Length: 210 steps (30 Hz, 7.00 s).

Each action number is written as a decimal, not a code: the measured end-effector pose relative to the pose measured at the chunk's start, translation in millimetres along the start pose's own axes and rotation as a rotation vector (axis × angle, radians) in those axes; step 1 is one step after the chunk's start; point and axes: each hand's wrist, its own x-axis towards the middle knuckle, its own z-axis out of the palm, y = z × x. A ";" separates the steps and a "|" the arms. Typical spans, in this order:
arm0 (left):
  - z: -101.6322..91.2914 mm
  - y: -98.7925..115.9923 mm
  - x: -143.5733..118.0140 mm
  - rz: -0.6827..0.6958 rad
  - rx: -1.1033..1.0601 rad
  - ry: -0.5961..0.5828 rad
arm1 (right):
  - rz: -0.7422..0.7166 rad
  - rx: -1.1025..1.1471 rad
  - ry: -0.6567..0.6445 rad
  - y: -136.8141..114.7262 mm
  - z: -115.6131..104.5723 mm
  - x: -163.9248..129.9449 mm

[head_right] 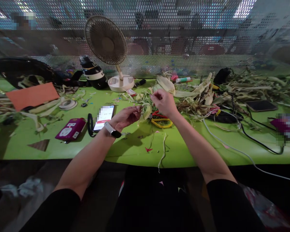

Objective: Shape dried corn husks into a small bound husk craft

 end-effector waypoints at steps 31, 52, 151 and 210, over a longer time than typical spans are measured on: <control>-3.6 -12.8 3.5 0.520 0.844 -0.088 | -0.166 -0.760 -0.213 9.2 25.8 -10.8; -7.8 -16.9 6.6 0.467 0.671 -0.233 | -0.268 -0.667 -0.058 15.5 21.5 -7.2; -3.2 -26.3 3.0 0.701 1.125 -0.027 | -0.273 -0.693 -0.135 22.9 22.7 -1.4; -0.4 -12.1 3.6 0.247 0.435 0.009 | -0.530 -0.692 -0.198 16.0 17.2 -11.3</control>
